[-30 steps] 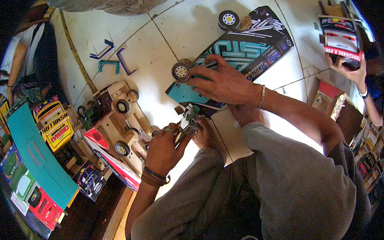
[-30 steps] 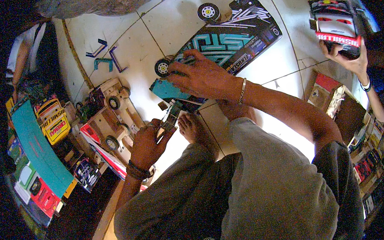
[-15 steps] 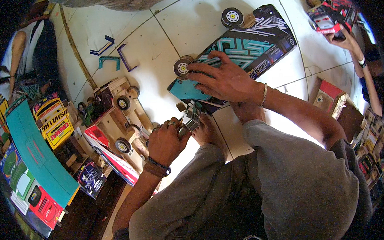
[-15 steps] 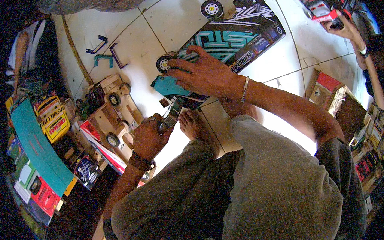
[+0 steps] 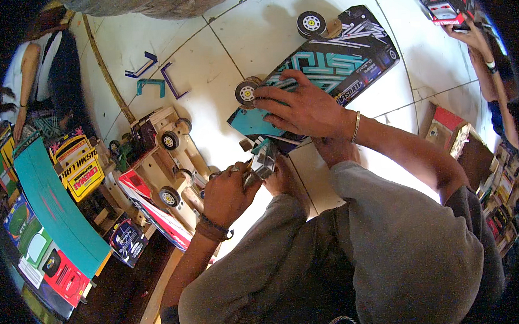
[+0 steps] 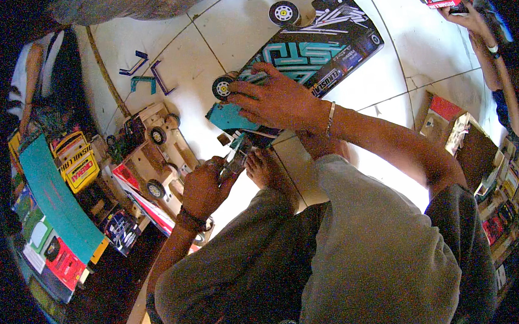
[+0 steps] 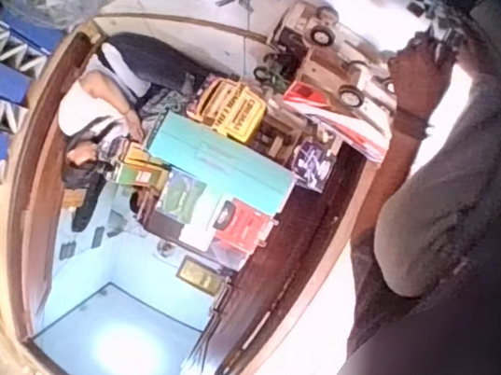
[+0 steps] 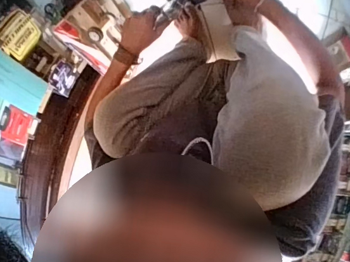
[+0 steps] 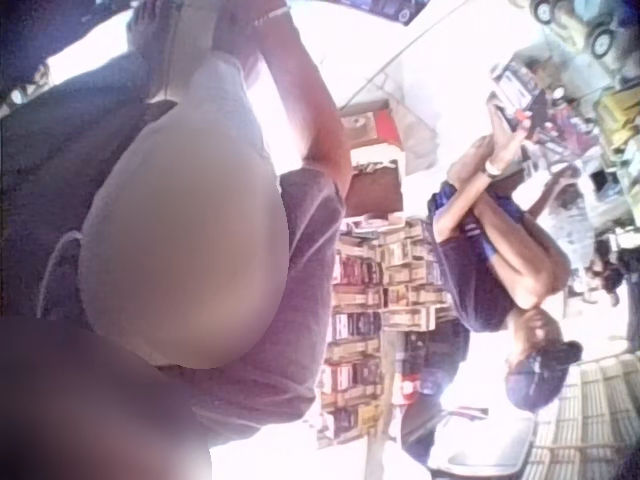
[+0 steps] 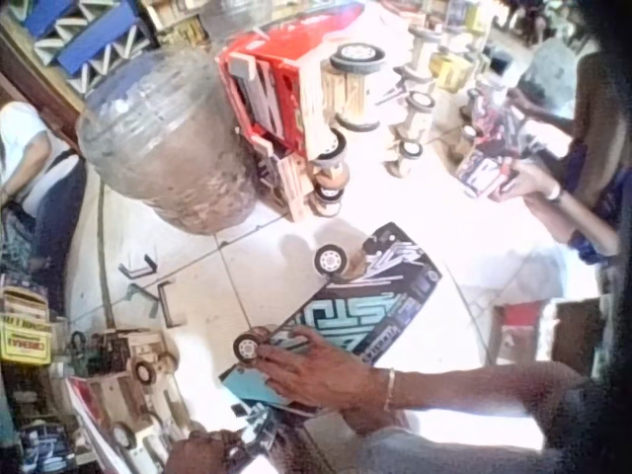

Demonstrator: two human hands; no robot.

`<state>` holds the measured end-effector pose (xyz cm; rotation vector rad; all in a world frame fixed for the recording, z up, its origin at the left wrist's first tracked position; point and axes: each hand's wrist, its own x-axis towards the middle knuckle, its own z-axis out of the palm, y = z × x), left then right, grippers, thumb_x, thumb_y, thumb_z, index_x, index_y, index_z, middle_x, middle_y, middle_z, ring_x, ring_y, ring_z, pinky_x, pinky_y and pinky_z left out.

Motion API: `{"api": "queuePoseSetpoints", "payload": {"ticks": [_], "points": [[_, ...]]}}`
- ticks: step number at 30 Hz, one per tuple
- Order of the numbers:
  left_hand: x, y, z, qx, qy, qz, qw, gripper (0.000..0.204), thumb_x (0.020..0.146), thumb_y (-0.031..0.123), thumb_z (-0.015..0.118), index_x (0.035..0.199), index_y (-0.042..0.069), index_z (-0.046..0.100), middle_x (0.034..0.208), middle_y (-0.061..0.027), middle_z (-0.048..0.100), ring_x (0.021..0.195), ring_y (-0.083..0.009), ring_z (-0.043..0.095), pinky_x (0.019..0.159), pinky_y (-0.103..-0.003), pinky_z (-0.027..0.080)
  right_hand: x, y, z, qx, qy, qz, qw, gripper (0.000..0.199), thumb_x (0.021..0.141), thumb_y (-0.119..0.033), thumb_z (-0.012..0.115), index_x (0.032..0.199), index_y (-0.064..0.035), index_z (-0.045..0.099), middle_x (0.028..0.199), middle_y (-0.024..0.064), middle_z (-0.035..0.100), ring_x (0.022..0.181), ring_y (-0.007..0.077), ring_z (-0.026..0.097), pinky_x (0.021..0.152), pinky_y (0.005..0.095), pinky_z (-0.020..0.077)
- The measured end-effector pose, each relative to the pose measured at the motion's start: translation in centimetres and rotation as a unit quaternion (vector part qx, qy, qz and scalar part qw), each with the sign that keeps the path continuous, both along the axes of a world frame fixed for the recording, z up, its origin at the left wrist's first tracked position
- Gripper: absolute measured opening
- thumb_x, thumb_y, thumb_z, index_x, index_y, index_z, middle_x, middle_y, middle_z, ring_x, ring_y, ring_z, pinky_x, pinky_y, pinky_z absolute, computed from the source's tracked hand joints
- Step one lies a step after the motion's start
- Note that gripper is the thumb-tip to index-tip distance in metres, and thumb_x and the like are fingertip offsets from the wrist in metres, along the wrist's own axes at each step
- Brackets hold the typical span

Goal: The person sits on the floor and assembles a wooden toy truck. They use a handheld tool to tighten components on the truck body, then apply glue from a bottle to the interior of the truck's cargo area.

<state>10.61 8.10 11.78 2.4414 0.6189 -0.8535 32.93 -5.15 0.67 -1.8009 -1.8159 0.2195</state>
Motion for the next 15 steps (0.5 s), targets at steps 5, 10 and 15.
{"api": "queuePoseSetpoints", "payload": {"ticks": [5,10,15], "points": [[-1.3,0.4,1.4,-0.041,0.009,0.005,0.999,0.041,0.089,0.029,0.071,0.119,0.002,0.064,0.092,-0.0229,0.071,0.081,-0.0404,0.07,0.072,-0.049,0.057,-0.2,0.0,-0.3,-0.007,0.002,-0.006,1.0,0.034,0.099,-0.029,0.062,0.129,-0.0138,0.058,0.134,0.0064,0.058,0.115,0.0189,0.062,0.113,0.054,0.0324],[-1.5,0.6,1.4,-0.043,0.023,0.039,0.998,0.04,0.091,0.03,0.07,0.116,0.0,0.064,0.089,-0.025,0.07,0.081,-0.0411,0.07,0.071,-0.05,0.056,-0.3,0.1,-0.1,-0.001,0.005,-0.011,1.0,0.032,0.099,-0.029,0.062,0.127,-0.0134,0.059,0.132,0.006,0.059,0.112,0.0189,0.063,0.112,0.0538,0.0335],[-1.3,0.6,0.6,-0.03,0.007,0.039,0.999,0.038,0.093,0.034,0.069,0.11,0.001,0.065,0.083,-0.0238,0.069,0.076,-0.0411,0.068,0.067,-0.05,0.054,-0.2,0.1,-0.1,-0.002,0.004,-0.012,1.0,0.031,0.099,-0.029,0.062,0.126,-0.0135,0.059,0.131,0.006,0.059,0.111,0.0191,0.064,0.112,0.0539,0.0342]]}}
